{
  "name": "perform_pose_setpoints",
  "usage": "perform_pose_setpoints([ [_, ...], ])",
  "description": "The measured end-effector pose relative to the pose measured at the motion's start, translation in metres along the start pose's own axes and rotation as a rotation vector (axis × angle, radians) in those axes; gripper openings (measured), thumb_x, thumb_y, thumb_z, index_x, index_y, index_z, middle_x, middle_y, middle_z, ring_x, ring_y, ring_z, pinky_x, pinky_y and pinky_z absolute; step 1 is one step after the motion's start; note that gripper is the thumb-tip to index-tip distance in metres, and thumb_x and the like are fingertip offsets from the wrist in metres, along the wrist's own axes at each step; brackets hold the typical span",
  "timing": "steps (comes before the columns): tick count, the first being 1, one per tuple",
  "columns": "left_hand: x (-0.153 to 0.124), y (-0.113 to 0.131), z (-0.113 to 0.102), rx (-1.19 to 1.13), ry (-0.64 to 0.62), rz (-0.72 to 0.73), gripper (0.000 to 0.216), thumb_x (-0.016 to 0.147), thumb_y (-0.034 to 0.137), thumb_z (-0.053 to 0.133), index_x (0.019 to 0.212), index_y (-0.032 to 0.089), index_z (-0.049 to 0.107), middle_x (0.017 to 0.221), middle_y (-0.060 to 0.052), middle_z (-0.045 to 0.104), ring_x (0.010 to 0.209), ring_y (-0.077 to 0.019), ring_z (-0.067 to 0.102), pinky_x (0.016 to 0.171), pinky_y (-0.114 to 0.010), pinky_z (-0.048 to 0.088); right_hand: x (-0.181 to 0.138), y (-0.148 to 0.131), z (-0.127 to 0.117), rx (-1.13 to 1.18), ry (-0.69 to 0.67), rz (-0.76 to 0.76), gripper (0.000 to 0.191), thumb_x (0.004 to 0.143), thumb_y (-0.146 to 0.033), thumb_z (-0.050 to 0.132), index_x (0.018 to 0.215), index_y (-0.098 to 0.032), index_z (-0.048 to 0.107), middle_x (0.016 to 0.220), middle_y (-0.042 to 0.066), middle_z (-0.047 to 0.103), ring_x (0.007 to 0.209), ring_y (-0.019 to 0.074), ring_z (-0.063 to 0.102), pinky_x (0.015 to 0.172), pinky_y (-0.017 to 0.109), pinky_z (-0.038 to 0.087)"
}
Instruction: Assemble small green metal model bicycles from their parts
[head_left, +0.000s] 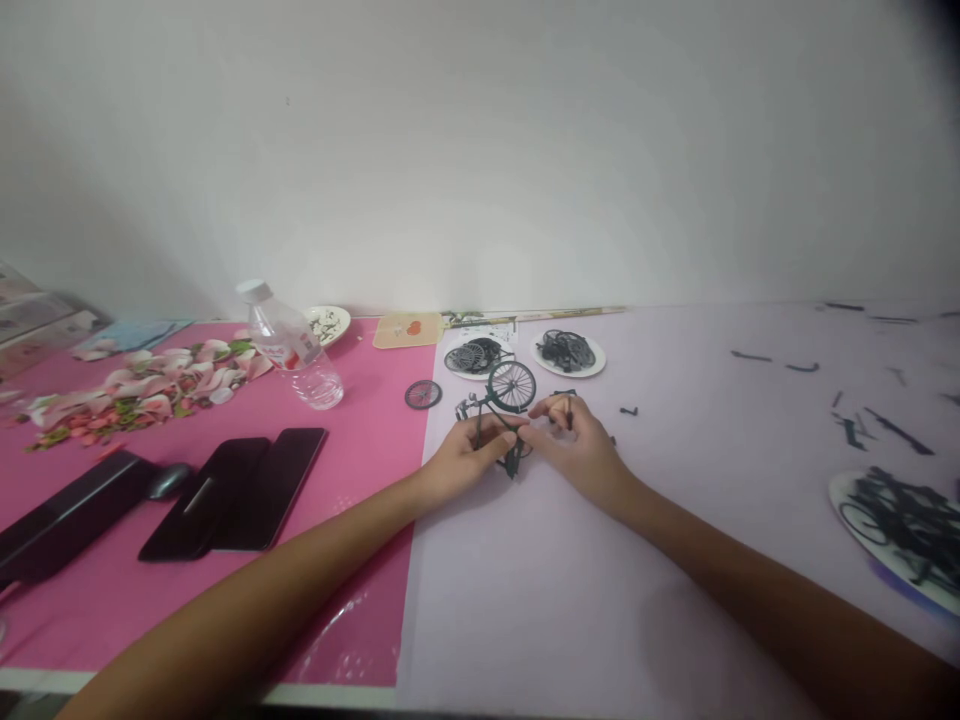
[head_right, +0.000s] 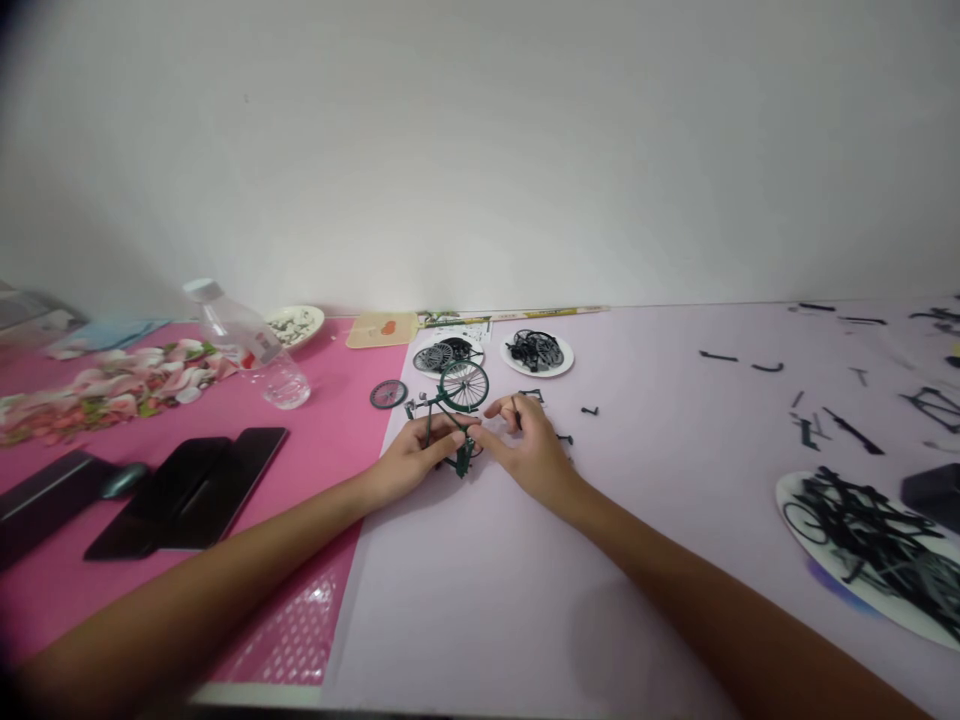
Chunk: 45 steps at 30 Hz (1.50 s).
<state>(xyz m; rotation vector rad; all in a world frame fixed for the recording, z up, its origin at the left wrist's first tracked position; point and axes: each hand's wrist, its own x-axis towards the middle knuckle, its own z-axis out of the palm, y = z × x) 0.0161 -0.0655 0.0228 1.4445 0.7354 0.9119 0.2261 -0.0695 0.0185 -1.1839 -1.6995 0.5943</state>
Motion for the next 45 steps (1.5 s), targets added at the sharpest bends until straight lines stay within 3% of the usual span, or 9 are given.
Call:
perform_pose_setpoints([
  [10, 0.001, 0.001, 0.005, -0.11, -0.012, -0.011, 0.048, 0.094, 0.048, 0.07, 0.129, 0.014, 0.069, 0.1, -0.009, 0.07, 0.091, -0.0189, 0.064, 0.081, -0.03, 0.049, 0.001, 0.006, 0.002, -0.005, 0.014, -0.033, 0.043, 0.089, -0.035, 0.075, 0.079, -0.026, 0.035, 0.106, 0.005, 0.067, 0.095, 0.0229, 0.061, 0.087, 0.041, 0.046],
  [14, 0.0, 0.0, 0.006, -0.127, -0.004, -0.012, 0.048, 0.094, 0.048, 0.07, 0.127, 0.013, 0.069, 0.101, -0.01, 0.069, 0.089, -0.0184, 0.063, 0.082, -0.031, 0.05, 0.001, 0.007, 0.001, 0.057, 0.049, -0.048, 0.045, 0.091, -0.041, 0.074, 0.079, -0.026, 0.034, 0.099, 0.004, 0.061, 0.089, 0.0217, 0.057, 0.083, 0.039, 0.045],
  [17, 0.0, -0.002, 0.006, -0.173, 0.042, -0.035, 0.045, 0.094, 0.046, 0.07, 0.125, 0.013, 0.068, 0.104, -0.011, 0.07, 0.093, -0.0192, 0.064, 0.084, -0.03, 0.05, 0.0, 0.006, -0.003, 0.167, 0.084, -0.113, 0.039, 0.105, -0.054, 0.048, 0.08, -0.026, 0.037, 0.086, 0.002, 0.05, 0.079, 0.0208, 0.05, 0.074, 0.038, 0.043],
  [20, 0.0, -0.008, 0.004, -0.179, 0.113, -0.056, 0.042, 0.095, 0.043, 0.068, 0.127, 0.015, 0.067, 0.108, -0.011, 0.072, 0.095, -0.0198, 0.065, 0.078, -0.028, 0.049, -0.003, 0.001, -0.007, 0.185, 0.115, -0.156, 0.043, 0.11, -0.055, 0.023, 0.084, -0.026, 0.042, 0.079, 0.001, 0.042, 0.071, 0.0207, 0.044, 0.068, 0.038, 0.041],
  [24, -0.001, -0.012, 0.003, -0.171, 0.206, -0.026, 0.039, 0.095, 0.042, 0.068, 0.126, 0.018, 0.068, 0.107, -0.009, 0.072, 0.094, -0.0194, 0.066, 0.074, -0.027, 0.048, -0.003, -0.006, -0.008, 0.003, 0.054, -0.098, 0.026, 0.109, -0.044, 0.043, 0.093, -0.026, 0.052, 0.082, 0.001, 0.052, 0.072, 0.0195, 0.049, 0.068, 0.036, 0.042],
  [27, -0.002, -0.01, 0.004, -0.156, 0.221, -0.018, 0.039, 0.096, 0.042, 0.066, 0.127, 0.019, 0.066, 0.11, -0.009, 0.072, 0.092, -0.0185, 0.065, 0.067, -0.025, 0.045, 0.0, -0.006, -0.007, -0.082, 0.024, -0.19, 0.016, 0.105, -0.038, 0.057, 0.095, -0.025, 0.059, 0.09, 0.004, 0.059, 0.082, 0.0211, 0.056, 0.074, 0.037, 0.046],
  [30, -0.002, -0.008, 0.006, -0.152, 0.232, -0.027, 0.04, 0.096, 0.043, 0.066, 0.128, 0.018, 0.064, 0.109, -0.009, 0.072, 0.09, -0.0178, 0.064, 0.065, -0.025, 0.044, 0.002, -0.002, -0.007, -0.149, 0.011, -0.273, 0.008, 0.101, -0.033, 0.065, 0.097, -0.026, 0.065, 0.086, 0.003, 0.058, 0.079, 0.021, 0.054, 0.074, 0.038, 0.046],
  [36, -0.001, -0.01, 0.007, -0.15, 0.25, -0.035, 0.04, 0.094, 0.042, 0.067, 0.125, 0.018, 0.063, 0.105, -0.007, 0.071, 0.081, -0.0151, 0.06, 0.061, -0.024, 0.041, 0.003, -0.003, -0.007, -0.164, -0.007, -0.418, 0.003, 0.098, -0.026, 0.069, 0.095, -0.026, 0.069, 0.08, 0.003, 0.06, 0.076, 0.0221, 0.053, 0.069, 0.038, 0.046],
  [45, -0.001, -0.009, 0.007, -0.128, 0.235, -0.048, 0.041, 0.095, 0.042, 0.065, 0.128, 0.018, 0.062, 0.11, -0.007, 0.07, 0.081, -0.015, 0.058, 0.062, -0.024, 0.041, 0.004, -0.008, -0.008, -0.186, -0.004, -0.449, 0.006, 0.098, -0.028, 0.069, 0.092, -0.027, 0.071, 0.077, 0.004, 0.062, 0.075, 0.0231, 0.054, 0.068, 0.04, 0.047],
])
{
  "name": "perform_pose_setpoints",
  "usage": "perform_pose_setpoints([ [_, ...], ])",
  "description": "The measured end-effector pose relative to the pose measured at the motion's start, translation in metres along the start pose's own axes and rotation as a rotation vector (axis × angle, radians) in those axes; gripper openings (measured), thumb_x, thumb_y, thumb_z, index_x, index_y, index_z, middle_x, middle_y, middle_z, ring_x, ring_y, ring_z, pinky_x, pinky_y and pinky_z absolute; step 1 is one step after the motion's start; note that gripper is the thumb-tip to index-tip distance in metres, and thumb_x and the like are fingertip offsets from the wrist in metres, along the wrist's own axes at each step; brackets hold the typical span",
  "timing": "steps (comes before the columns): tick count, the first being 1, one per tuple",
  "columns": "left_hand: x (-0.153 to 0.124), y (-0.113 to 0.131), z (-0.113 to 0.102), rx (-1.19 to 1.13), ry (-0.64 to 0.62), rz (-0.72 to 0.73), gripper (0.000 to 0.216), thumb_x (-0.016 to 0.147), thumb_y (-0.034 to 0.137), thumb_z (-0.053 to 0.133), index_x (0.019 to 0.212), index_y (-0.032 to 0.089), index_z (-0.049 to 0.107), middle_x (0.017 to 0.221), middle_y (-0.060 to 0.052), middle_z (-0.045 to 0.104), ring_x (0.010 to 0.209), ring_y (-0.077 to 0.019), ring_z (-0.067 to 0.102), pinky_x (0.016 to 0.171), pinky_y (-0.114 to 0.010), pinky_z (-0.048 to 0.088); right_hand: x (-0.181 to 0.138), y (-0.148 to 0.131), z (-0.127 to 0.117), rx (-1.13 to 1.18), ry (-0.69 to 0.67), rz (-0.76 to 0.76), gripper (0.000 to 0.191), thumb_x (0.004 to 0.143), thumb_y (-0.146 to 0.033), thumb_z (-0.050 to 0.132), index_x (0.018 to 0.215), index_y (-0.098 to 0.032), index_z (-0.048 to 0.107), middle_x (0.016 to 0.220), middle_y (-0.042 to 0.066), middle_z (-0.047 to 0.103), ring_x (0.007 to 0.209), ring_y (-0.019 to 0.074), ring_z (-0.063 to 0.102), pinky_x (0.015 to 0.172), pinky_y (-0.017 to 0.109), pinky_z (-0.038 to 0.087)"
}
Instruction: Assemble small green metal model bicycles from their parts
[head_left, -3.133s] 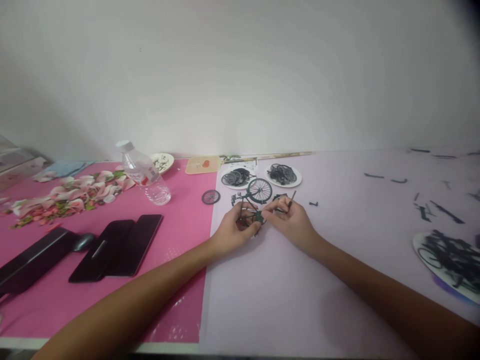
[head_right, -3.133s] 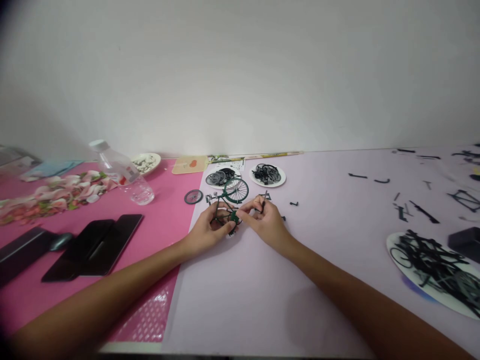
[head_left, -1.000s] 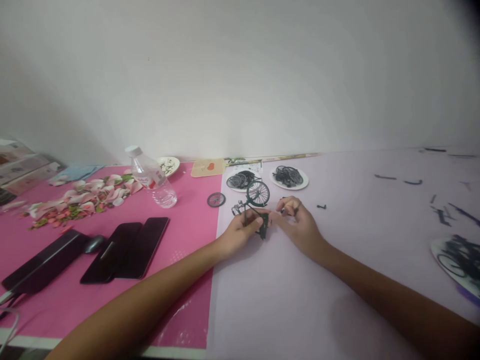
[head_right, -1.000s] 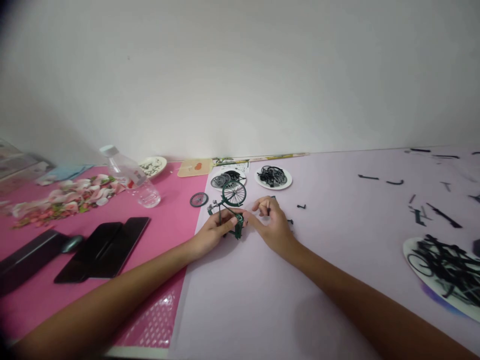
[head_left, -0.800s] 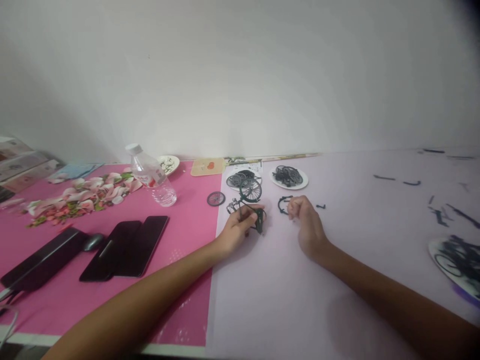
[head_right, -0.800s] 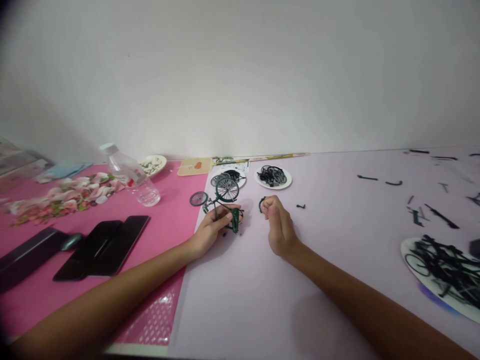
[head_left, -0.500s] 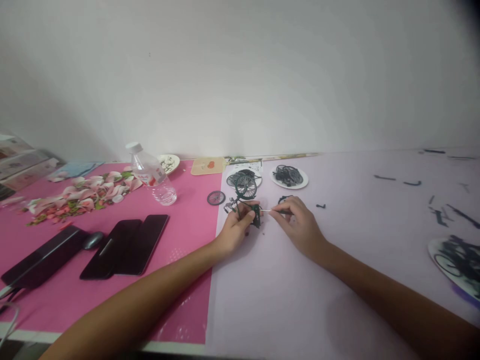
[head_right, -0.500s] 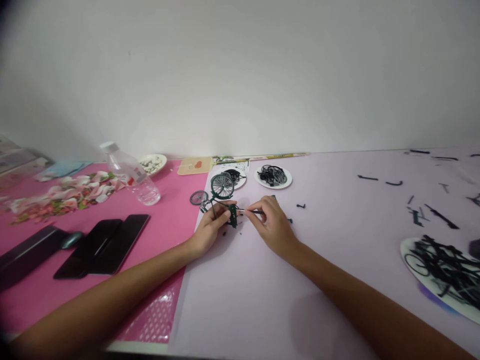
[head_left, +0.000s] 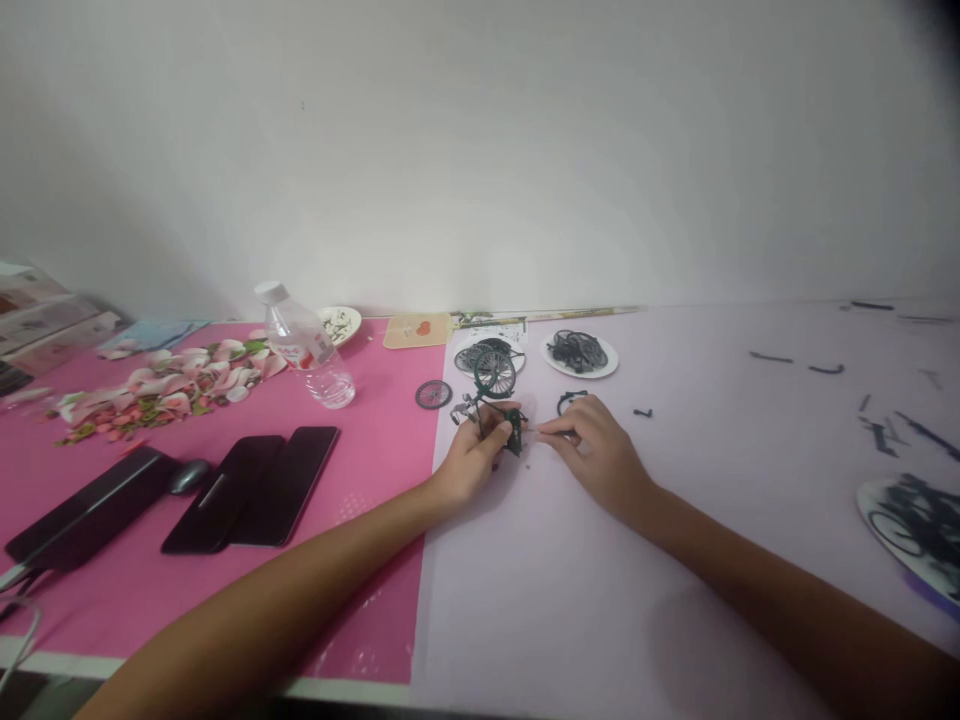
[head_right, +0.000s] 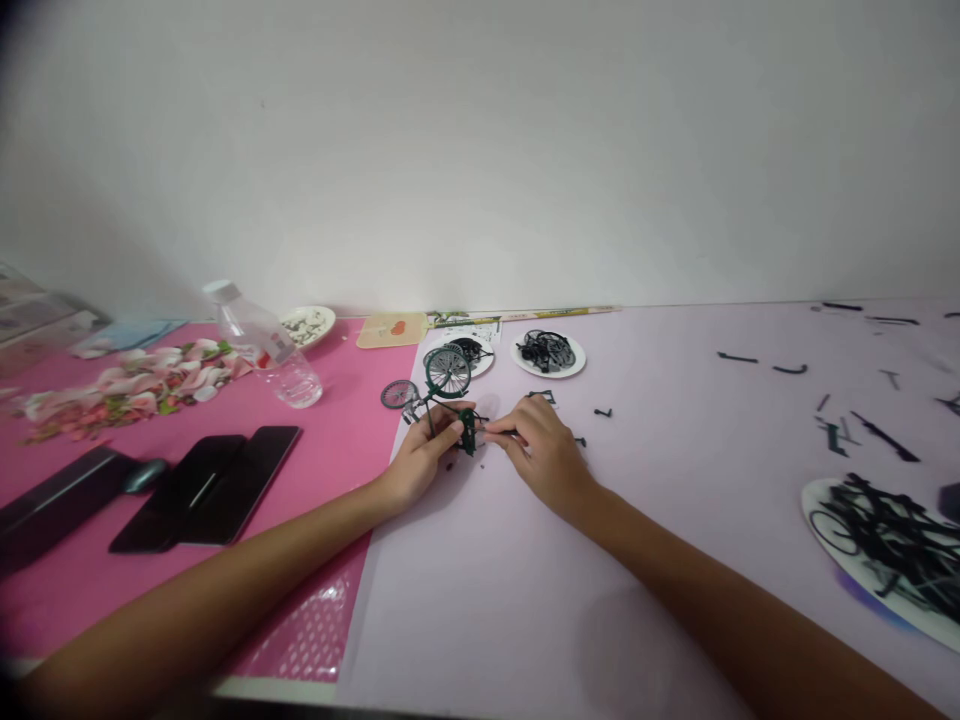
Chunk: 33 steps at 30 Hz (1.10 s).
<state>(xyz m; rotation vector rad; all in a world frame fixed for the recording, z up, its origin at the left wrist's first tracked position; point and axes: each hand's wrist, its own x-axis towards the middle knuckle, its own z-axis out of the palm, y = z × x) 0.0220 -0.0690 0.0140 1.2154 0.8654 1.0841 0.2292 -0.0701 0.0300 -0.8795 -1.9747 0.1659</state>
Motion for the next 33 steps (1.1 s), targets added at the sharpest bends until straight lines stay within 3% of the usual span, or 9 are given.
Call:
perform_pose_setpoints([
  [9, -0.0007, -0.0034, -0.001, 0.04, -0.019, 0.053, 0.038, 0.099, 0.042, 0.062, 0.129, 0.019, 0.061, 0.114, -0.008, 0.069, 0.1, -0.0186, 0.063, 0.088, -0.03, 0.047, -0.0004, -0.0019, 0.0001, -0.035, 0.006, -0.038, 0.002, 0.096, -0.024, 0.071, 0.096, -0.026, 0.072, 0.077, 0.004, 0.062, 0.075, 0.022, 0.053, 0.068, 0.039, 0.047],
  [33, -0.0051, -0.0046, -0.0012, 0.243, -0.035, 0.174, 0.038, 0.103, 0.036, 0.054, 0.137, 0.019, 0.054, 0.118, -0.009, 0.064, 0.111, -0.0224, 0.06, 0.103, -0.038, 0.045, -0.0031, 0.0073, -0.0066, -0.155, -0.074, -0.162, 0.012, 0.094, -0.034, 0.075, 0.104, -0.027, 0.075, 0.078, 0.005, 0.067, 0.077, 0.0245, 0.057, 0.07, 0.041, 0.048],
])
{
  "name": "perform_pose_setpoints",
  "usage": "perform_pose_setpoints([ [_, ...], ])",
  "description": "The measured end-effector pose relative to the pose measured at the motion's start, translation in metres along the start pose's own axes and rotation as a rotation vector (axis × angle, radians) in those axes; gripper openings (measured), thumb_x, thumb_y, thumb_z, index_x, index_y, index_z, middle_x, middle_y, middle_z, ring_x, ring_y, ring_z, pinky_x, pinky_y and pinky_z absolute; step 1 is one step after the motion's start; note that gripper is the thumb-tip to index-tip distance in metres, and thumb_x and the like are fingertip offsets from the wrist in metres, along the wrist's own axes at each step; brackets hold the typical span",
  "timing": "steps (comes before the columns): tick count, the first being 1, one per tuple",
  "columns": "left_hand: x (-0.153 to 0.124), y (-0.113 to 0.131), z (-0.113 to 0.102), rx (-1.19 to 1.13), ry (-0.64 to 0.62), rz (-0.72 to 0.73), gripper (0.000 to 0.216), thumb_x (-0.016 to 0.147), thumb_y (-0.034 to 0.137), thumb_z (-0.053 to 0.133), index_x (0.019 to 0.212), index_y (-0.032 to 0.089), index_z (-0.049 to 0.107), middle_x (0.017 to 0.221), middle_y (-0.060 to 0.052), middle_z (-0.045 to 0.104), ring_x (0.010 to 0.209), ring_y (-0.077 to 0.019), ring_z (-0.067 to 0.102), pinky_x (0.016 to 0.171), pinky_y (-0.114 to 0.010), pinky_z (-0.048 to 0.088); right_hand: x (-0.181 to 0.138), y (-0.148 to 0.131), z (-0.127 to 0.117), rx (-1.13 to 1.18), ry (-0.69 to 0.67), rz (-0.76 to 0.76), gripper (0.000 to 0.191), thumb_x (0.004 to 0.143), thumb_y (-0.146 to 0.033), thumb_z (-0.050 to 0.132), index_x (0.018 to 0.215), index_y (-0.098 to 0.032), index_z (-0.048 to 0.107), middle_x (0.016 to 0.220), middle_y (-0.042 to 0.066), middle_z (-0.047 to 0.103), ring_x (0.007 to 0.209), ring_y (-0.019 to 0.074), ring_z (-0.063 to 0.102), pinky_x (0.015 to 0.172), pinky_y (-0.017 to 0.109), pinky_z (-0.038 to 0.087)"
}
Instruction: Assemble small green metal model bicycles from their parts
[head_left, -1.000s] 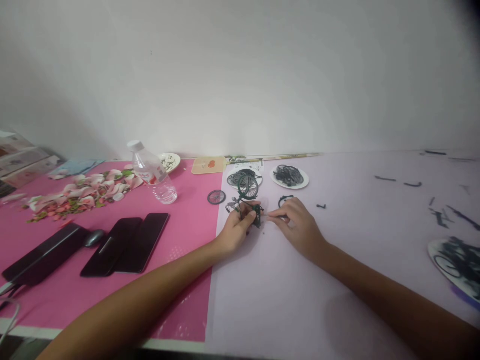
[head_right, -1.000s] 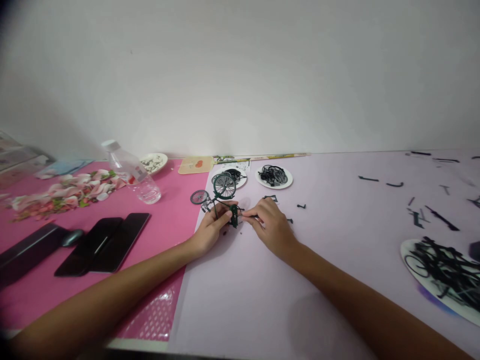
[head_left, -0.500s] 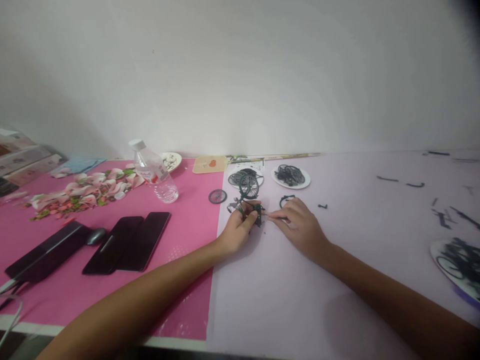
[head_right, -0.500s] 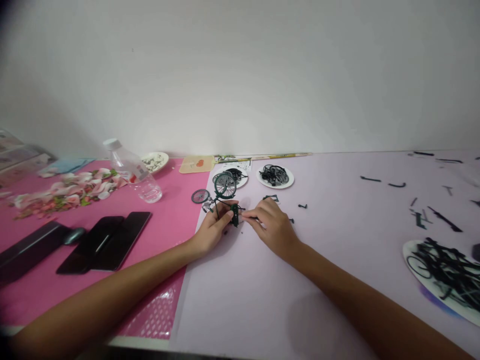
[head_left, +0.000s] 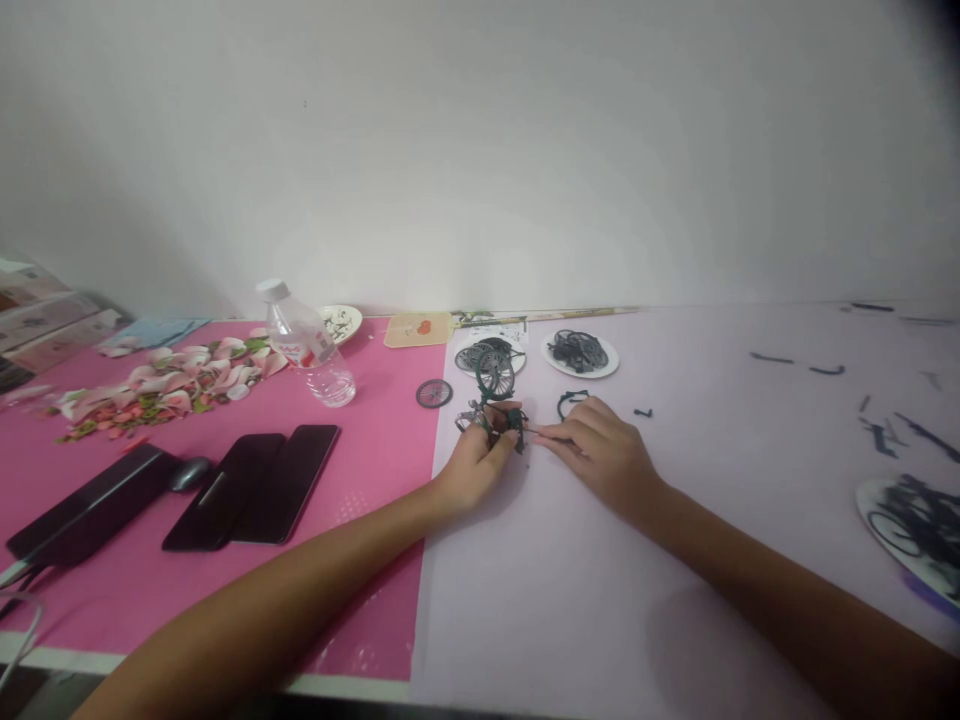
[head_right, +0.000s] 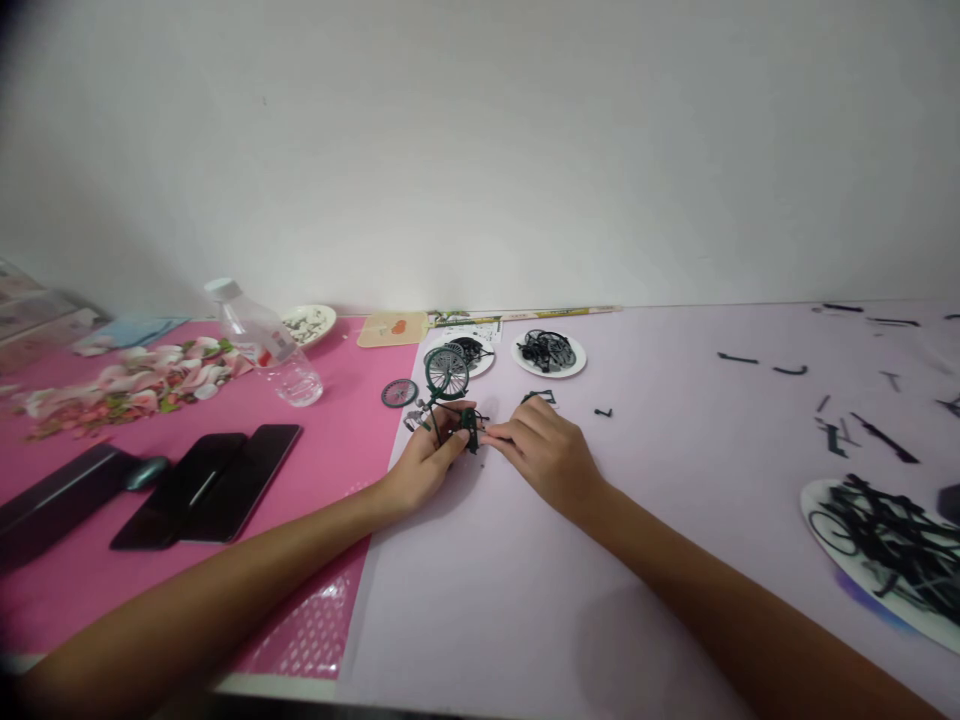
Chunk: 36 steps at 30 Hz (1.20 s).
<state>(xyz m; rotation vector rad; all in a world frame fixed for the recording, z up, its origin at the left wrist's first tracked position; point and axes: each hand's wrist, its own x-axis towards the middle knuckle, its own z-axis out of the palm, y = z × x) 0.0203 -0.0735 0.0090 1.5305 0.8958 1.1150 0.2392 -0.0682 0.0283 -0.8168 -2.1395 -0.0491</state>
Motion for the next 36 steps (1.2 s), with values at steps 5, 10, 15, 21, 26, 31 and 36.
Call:
perform_pose_setpoints([
  [5, -0.001, 0.003, 0.0, 0.037, -0.032, -0.009, 0.04, 0.103, 0.037, 0.054, 0.138, 0.019, 0.054, 0.127, -0.012, 0.065, 0.117, -0.0245, 0.06, 0.107, -0.04, 0.044, 0.001, 0.0, -0.001, -0.004, 0.001, 0.049, 0.017, 0.093, -0.044, 0.075, 0.093, -0.027, 0.074, 0.075, 0.005, 0.066, 0.075, 0.0245, 0.058, 0.069, 0.041, 0.047],
  [10, -0.002, 0.005, 0.0, 0.076, -0.056, 0.008, 0.036, 0.102, 0.036, 0.055, 0.133, 0.018, 0.058, 0.129, -0.013, 0.065, 0.122, -0.0275, 0.059, 0.111, -0.042, 0.042, 0.002, -0.001, -0.002, -0.054, -0.007, 0.057, 0.022, 0.095, -0.044, 0.073, 0.083, -0.026, 0.068, 0.072, 0.005, 0.063, 0.075, 0.0243, 0.057, 0.067, 0.039, 0.045],
  [15, -0.003, 0.006, 0.0, 0.129, -0.079, 0.032, 0.035, 0.103, 0.034, 0.053, 0.135, 0.019, 0.057, 0.131, -0.014, 0.064, 0.123, -0.0272, 0.059, 0.112, -0.043, 0.041, 0.004, -0.003, 0.0, -0.114, -0.028, 0.085, 0.028, 0.099, -0.04, 0.069, 0.077, -0.025, 0.057, 0.071, 0.003, 0.061, 0.076, 0.0232, 0.057, 0.062, 0.037, 0.041],
  [21, -0.004, 0.004, 0.001, 0.105, -0.033, 0.029, 0.042, 0.103, 0.035, 0.053, 0.142, 0.02, 0.05, 0.132, -0.015, 0.063, 0.122, -0.026, 0.059, 0.111, -0.042, 0.042, 0.006, -0.011, -0.002, -0.084, -0.139, 0.149, 0.016, 0.103, -0.031, 0.059, 0.089, -0.025, 0.052, 0.083, 0.004, 0.063, 0.081, 0.023, 0.059, 0.062, 0.035, 0.044],
  [26, -0.003, 0.002, 0.001, 0.126, -0.022, 0.032, 0.041, 0.104, 0.035, 0.051, 0.143, 0.02, 0.047, 0.132, -0.015, 0.062, 0.122, -0.0257, 0.06, 0.111, -0.042, 0.042, 0.003, -0.007, -0.001, -0.048, -0.185, 0.153, 0.006, 0.103, -0.026, 0.056, 0.1, -0.024, 0.051, 0.094, 0.006, 0.062, 0.084, 0.0219, 0.064, 0.066, 0.034, 0.051],
  [31, -0.005, 0.0, 0.001, 0.189, -0.027, 0.062, 0.04, 0.105, 0.032, 0.049, 0.144, 0.021, 0.045, 0.131, -0.014, 0.063, 0.124, -0.0259, 0.059, 0.114, -0.045, 0.04, -0.001, 0.0, 0.004, -0.125, -0.183, 0.097, 0.01, 0.105, -0.028, 0.055, 0.096, -0.024, 0.052, 0.089, 0.004, 0.064, 0.075, 0.0202, 0.065, 0.062, 0.031, 0.049],
  [36, -0.006, 0.0, 0.001, 0.202, -0.046, 0.093, 0.04, 0.105, 0.03, 0.048, 0.143, 0.021, 0.045, 0.132, -0.014, 0.063, 0.129, -0.026, 0.058, 0.118, -0.047, 0.038, -0.003, 0.002, 0.005, -0.179, -0.176, 0.075, 0.015, 0.106, -0.031, 0.054, 0.093, -0.023, 0.053, 0.086, 0.003, 0.066, 0.069, 0.0177, 0.066, 0.06, 0.029, 0.047],
])
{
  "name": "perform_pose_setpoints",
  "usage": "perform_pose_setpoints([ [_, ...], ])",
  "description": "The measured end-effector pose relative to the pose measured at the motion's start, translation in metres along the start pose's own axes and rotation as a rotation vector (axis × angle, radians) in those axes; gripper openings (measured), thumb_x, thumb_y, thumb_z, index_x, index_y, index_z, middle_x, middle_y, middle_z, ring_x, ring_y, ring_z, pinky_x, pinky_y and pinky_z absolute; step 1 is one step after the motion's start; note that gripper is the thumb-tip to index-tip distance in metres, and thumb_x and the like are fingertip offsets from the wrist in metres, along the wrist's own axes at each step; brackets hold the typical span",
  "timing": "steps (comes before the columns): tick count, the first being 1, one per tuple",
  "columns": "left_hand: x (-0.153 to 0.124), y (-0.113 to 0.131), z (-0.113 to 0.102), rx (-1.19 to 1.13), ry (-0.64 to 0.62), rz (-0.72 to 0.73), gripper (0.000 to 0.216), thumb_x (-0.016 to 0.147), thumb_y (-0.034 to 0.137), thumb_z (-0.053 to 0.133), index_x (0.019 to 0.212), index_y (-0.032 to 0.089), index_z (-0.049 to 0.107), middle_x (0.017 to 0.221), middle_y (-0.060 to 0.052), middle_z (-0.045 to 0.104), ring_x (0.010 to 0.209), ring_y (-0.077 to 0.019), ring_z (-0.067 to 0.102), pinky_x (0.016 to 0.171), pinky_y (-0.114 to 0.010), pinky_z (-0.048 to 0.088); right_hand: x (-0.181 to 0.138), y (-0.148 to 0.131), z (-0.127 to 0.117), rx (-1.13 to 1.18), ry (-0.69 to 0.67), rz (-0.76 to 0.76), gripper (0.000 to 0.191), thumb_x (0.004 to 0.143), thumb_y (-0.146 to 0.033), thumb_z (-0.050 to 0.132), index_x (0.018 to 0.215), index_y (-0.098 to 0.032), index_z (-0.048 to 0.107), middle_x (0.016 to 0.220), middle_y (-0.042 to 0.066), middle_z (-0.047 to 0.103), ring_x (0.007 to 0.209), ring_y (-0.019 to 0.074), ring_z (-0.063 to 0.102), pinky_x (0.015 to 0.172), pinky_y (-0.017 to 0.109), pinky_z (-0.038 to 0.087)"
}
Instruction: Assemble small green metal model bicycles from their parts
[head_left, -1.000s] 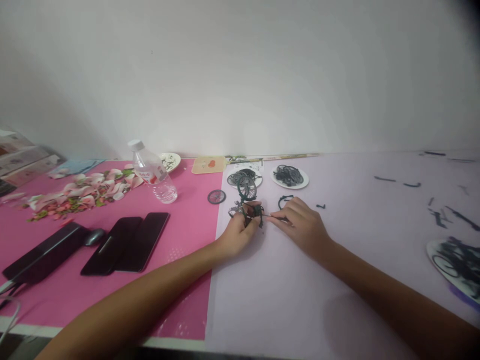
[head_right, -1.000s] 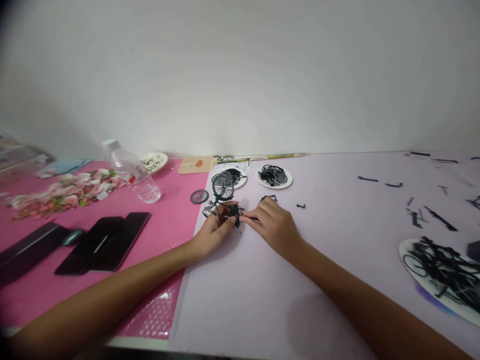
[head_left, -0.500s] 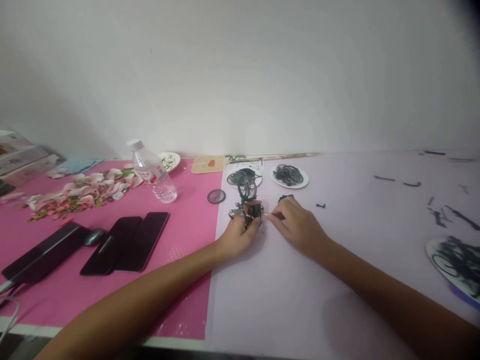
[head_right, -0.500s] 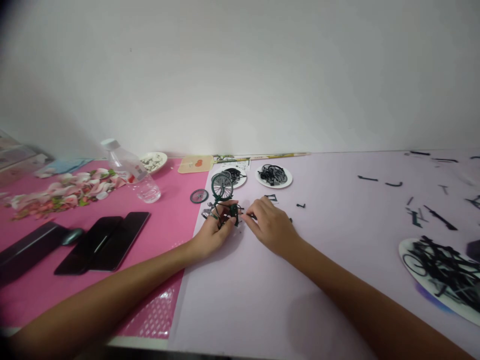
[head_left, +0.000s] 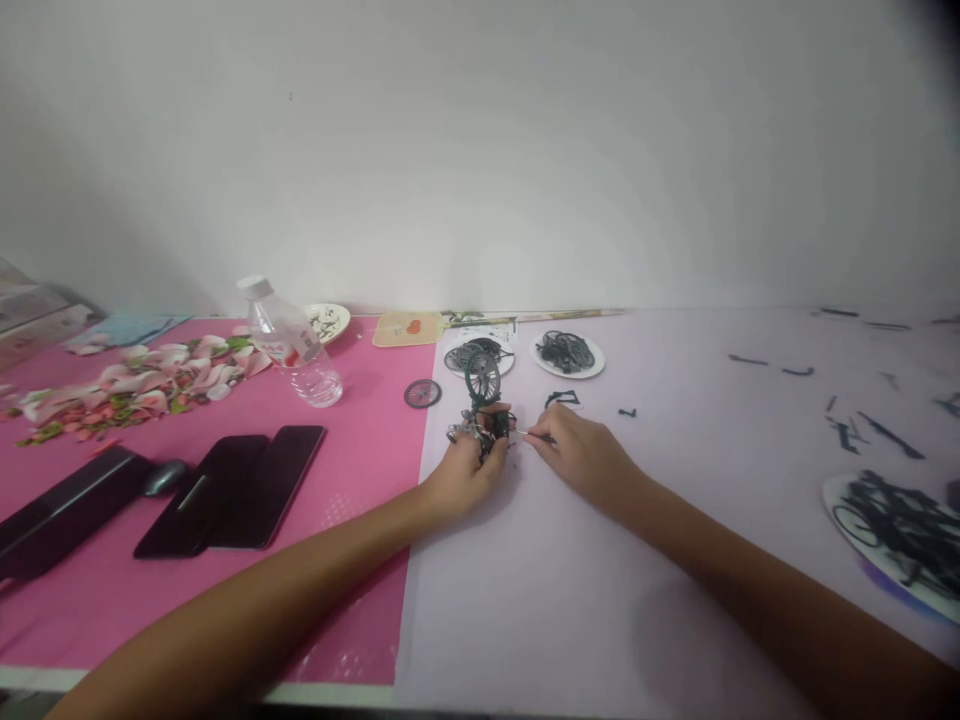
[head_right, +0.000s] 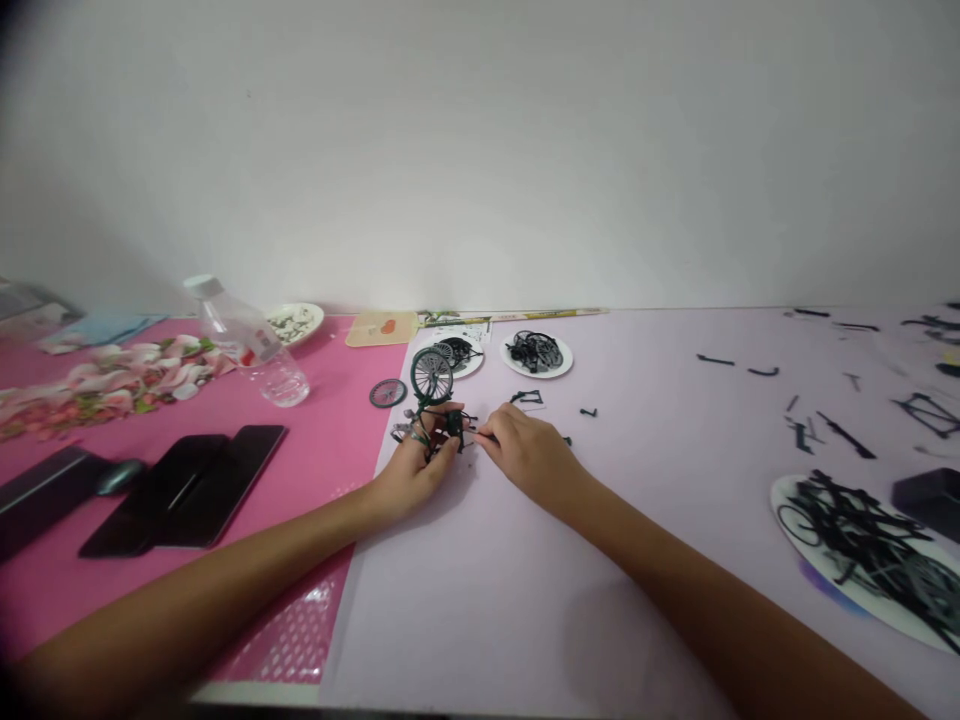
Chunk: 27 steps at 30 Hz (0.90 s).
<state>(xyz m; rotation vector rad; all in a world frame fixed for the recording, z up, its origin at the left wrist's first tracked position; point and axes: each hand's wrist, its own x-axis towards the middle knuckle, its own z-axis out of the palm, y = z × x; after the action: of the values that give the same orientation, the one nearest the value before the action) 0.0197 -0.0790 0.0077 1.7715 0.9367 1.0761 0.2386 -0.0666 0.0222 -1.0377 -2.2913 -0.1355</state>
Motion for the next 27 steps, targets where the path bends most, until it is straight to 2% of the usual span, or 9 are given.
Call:
perform_pose_setpoints([
  [4, 0.0, 0.002, -0.001, 0.027, -0.011, -0.004, 0.04, 0.105, 0.03, 0.048, 0.143, 0.02, 0.044, 0.136, -0.017, 0.061, 0.132, -0.0274, 0.057, 0.119, -0.048, 0.038, 0.0, 0.0, -0.001, -0.016, 0.003, -0.011, 0.018, 0.106, -0.033, 0.054, 0.091, -0.023, 0.053, 0.084, 0.002, 0.066, 0.066, 0.0172, 0.065, 0.058, 0.029, 0.045],
  [12, 0.0, 0.004, -0.001, 0.027, -0.001, -0.019, 0.041, 0.103, 0.027, 0.052, 0.142, 0.02, 0.045, 0.132, -0.015, 0.063, 0.127, -0.0263, 0.058, 0.115, -0.046, 0.041, 0.004, -0.006, -0.006, -0.011, -0.011, 0.012, 0.019, 0.106, -0.031, 0.053, 0.089, -0.022, 0.052, 0.081, 0.002, 0.065, 0.062, 0.0162, 0.061, 0.055, 0.028, 0.042],
  [18, 0.002, 0.001, 0.001, -0.1, 0.036, -0.075, 0.049, 0.098, 0.024, 0.06, 0.144, 0.022, 0.044, 0.125, -0.011, 0.065, 0.108, -0.0211, 0.064, 0.095, -0.037, 0.052, 0.006, -0.01, -0.012, 0.086, 0.011, 0.034, 0.009, 0.104, -0.026, 0.057, 0.096, -0.021, 0.056, 0.086, 0.003, 0.065, 0.076, 0.0186, 0.063, 0.063, 0.029, 0.045],
  [24, 0.003, 0.0, 0.003, -0.091, 0.036, -0.122, 0.054, 0.097, 0.027, 0.064, 0.147, 0.021, 0.044, 0.125, -0.011, 0.065, 0.107, -0.021, 0.064, 0.096, -0.037, 0.051, 0.007, -0.01, -0.016, 0.21, 0.099, 0.114, 0.007, 0.102, -0.021, 0.059, 0.094, -0.022, 0.058, 0.085, 0.004, 0.064, 0.082, 0.0196, 0.059, 0.069, 0.032, 0.047],
  [27, 0.003, 0.001, 0.003, -0.07, 0.024, -0.119, 0.047, 0.097, 0.029, 0.064, 0.141, 0.019, 0.05, 0.129, -0.012, 0.065, 0.11, -0.022, 0.064, 0.097, -0.037, 0.051, 0.008, -0.011, -0.017, 0.261, 0.128, 0.089, 0.005, 0.1, -0.019, 0.061, 0.095, -0.022, 0.06, 0.085, 0.003, 0.064, 0.082, 0.0193, 0.058, 0.07, 0.033, 0.047],
])
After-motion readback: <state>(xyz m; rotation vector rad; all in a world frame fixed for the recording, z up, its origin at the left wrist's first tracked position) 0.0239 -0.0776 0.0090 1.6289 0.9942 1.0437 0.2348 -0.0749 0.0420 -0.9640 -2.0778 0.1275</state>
